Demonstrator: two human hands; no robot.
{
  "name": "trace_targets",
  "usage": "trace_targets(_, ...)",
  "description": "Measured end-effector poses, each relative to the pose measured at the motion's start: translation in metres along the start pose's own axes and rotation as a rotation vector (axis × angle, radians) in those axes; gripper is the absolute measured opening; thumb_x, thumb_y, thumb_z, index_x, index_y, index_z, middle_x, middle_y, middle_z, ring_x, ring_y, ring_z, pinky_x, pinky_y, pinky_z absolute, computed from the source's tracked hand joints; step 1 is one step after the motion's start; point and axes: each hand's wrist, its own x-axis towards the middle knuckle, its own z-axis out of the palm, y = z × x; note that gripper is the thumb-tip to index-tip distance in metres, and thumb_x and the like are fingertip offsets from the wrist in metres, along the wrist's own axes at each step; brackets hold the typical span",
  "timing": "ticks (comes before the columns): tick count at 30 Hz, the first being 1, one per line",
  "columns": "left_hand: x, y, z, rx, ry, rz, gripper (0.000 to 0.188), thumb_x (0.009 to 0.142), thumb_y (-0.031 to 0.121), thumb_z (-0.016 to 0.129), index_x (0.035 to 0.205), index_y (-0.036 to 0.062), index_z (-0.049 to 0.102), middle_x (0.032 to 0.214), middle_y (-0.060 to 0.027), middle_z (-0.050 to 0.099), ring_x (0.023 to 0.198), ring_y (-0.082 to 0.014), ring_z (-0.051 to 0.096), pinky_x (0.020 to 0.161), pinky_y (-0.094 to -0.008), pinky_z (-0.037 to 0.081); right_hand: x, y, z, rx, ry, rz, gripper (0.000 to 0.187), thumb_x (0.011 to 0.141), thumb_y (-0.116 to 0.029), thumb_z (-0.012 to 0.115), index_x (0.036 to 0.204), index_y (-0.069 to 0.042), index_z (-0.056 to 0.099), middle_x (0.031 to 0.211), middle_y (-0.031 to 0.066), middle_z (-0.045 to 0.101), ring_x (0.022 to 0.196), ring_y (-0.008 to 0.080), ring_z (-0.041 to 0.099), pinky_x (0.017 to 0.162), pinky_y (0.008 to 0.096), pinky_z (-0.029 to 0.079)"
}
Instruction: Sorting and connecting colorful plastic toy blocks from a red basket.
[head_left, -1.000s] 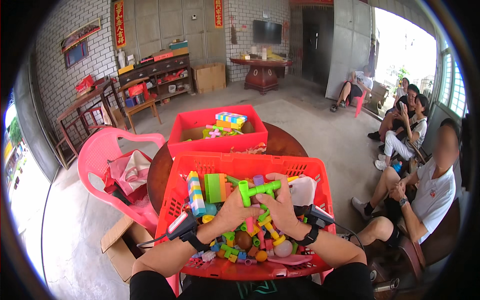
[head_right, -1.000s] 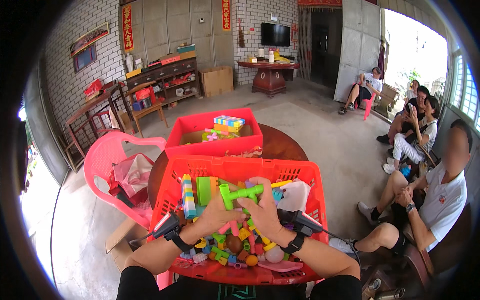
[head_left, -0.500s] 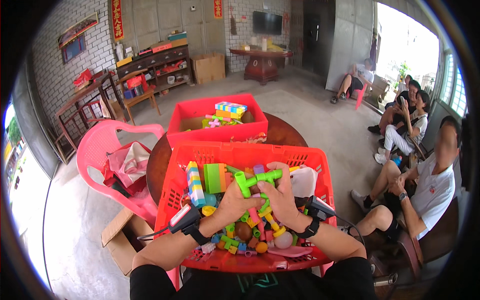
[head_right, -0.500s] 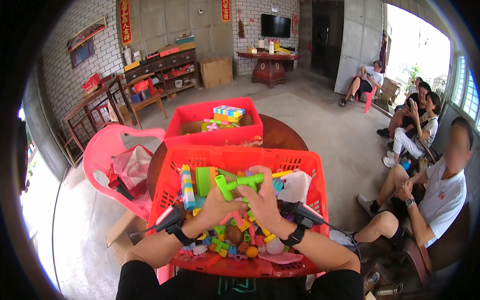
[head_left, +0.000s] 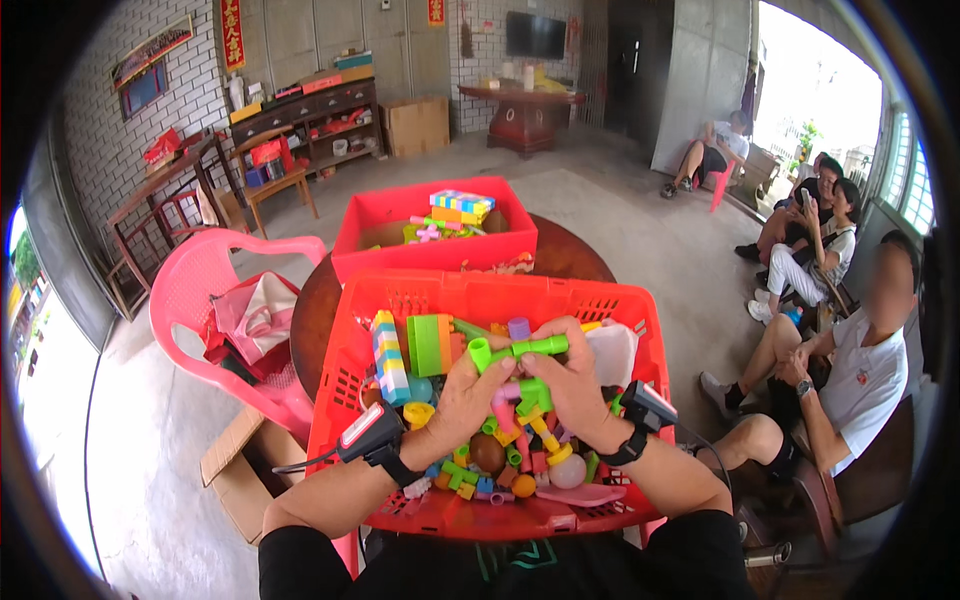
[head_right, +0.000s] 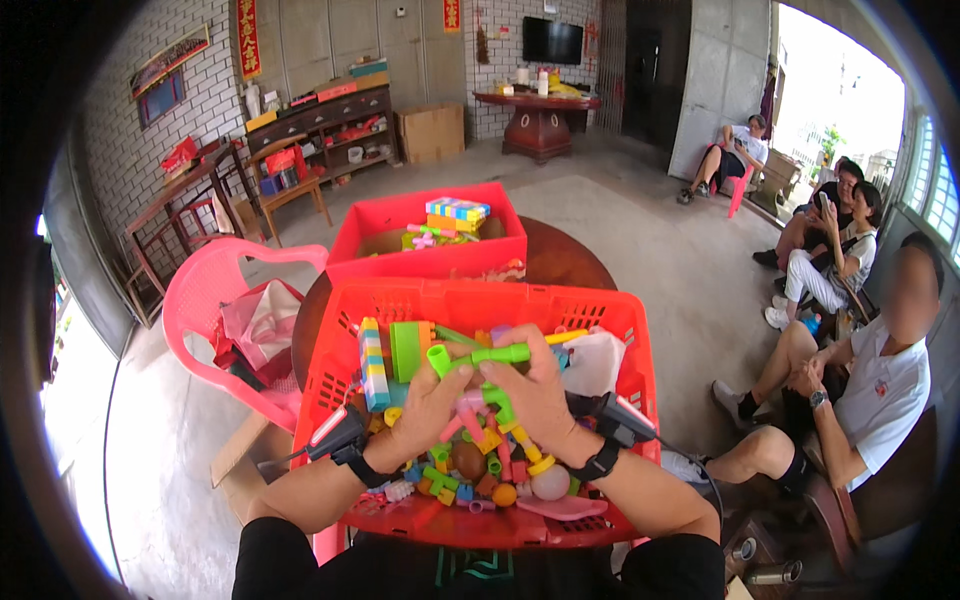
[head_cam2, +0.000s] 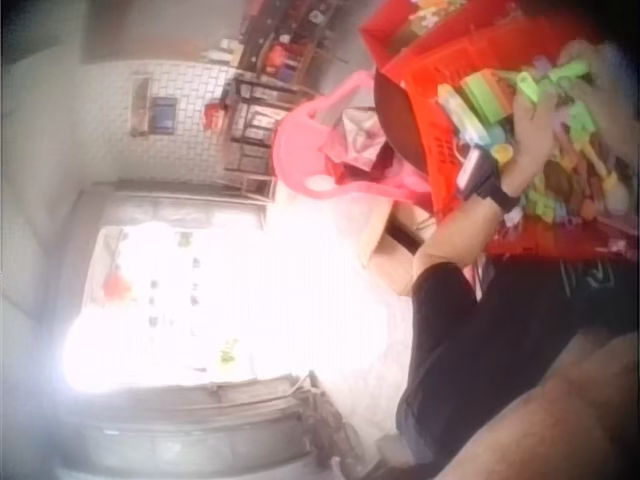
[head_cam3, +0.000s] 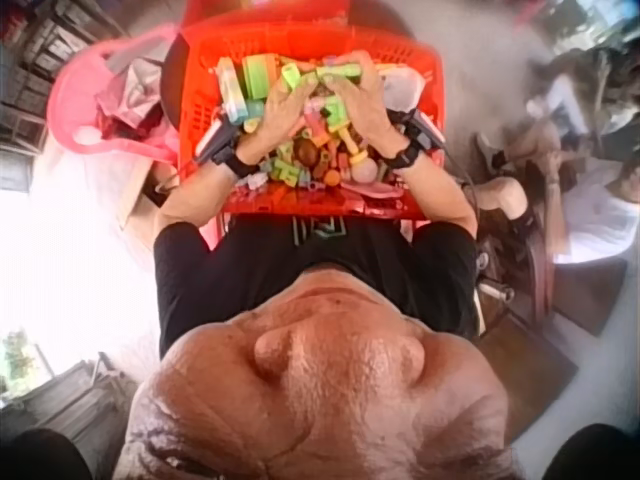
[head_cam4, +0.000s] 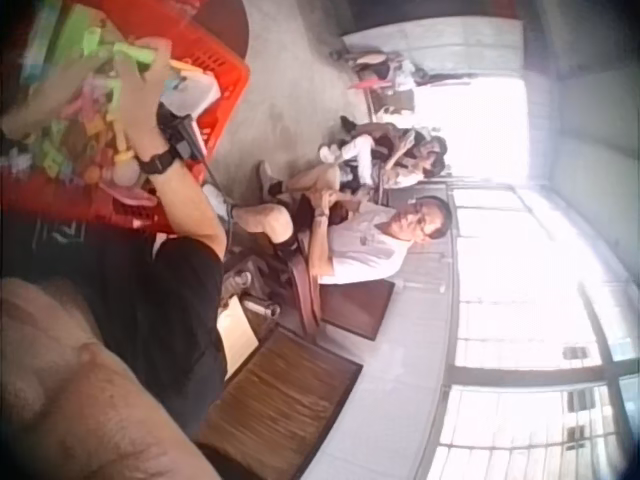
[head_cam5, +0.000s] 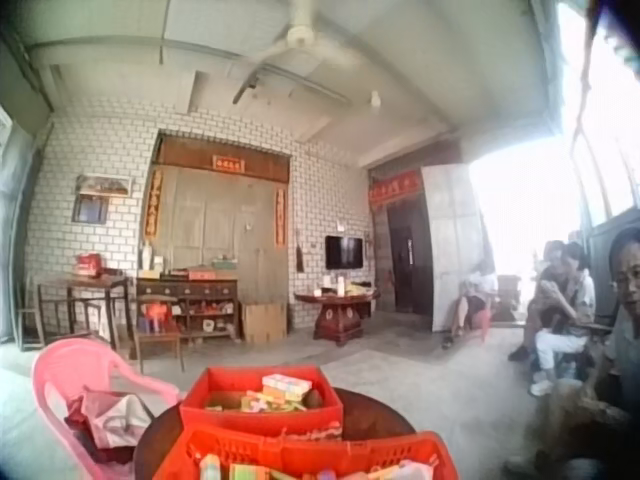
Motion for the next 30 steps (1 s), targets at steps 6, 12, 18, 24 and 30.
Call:
trace_targets(6,0.008,0.013,-0.001,0.291,-0.020,0.052,0.021,0.088,0.014,0.056,0.103,0.0003,0.050,0.085,-0.0044,0.059,0.081,-0.0115,0.055,0.072,-0.0259,0.046,-0.002,-0.010,0.002,-0.119,0.038,0.002,0.022,0.083,-0.008,0.059,0.099,-0.006,0.043,0.079,0.0035,0.054,0.067,0.0080,0.053,0.053,0.0228,0.046)
trace_targets(12,0.013,0.017,-0.004,0.339,-0.045,0.211,0.017,0.089,0.014,0.057,0.094,0.0019,0.046,0.079,-0.0037,0.058,0.074,-0.0087,0.056,0.066,-0.0235,0.046,0.000,-0.002,0.007,0.080,0.018,0.021,0.024,0.086,-0.010,0.059,0.101,-0.007,0.040,0.082,0.0043,0.054,0.064,0.0082,0.054,0.049,0.0204,0.045)
trace_targets(18,0.008,0.004,-0.009,0.224,-0.088,0.213,0.016,0.091,0.016,0.054,0.097,0.0035,0.046,0.087,-0.0035,0.055,0.082,-0.0083,0.054,0.069,-0.0222,0.045,-0.005,0.004,0.004,0.053,-0.028,-0.042,0.026,0.086,-0.011,0.060,0.102,-0.006,0.041,0.086,0.0045,0.055,0.070,0.0079,0.054,0.053,0.0205,0.045)
trace_targets(24,0.000,0.018,0.002,0.094,-0.128,0.132,0.016,0.094,0.017,0.050,0.101,0.0031,0.045,0.087,-0.0041,0.054,0.081,-0.0098,0.053,0.072,-0.0242,0.046,-0.006,-0.008,0.003,0.175,-0.073,0.021,0.025,0.087,-0.013,0.060,0.102,-0.007,0.041,0.086,0.0047,0.055,0.073,0.0090,0.055,0.053,0.0218,0.046)
trace_targets(30,0.000,0.008,-0.001,0.014,-0.026,0.168,0.018,0.095,0.019,0.049,0.103,0.0029,0.046,0.086,-0.0034,0.054,0.079,-0.0088,0.052,0.071,-0.0238,0.046,-0.010,-0.005,0.004,0.183,0.007,0.015,0.023,0.088,-0.013,0.057,0.103,-0.008,0.041,0.085,0.0048,0.055,0.068,0.0090,0.055,0.051,0.0208,0.045)
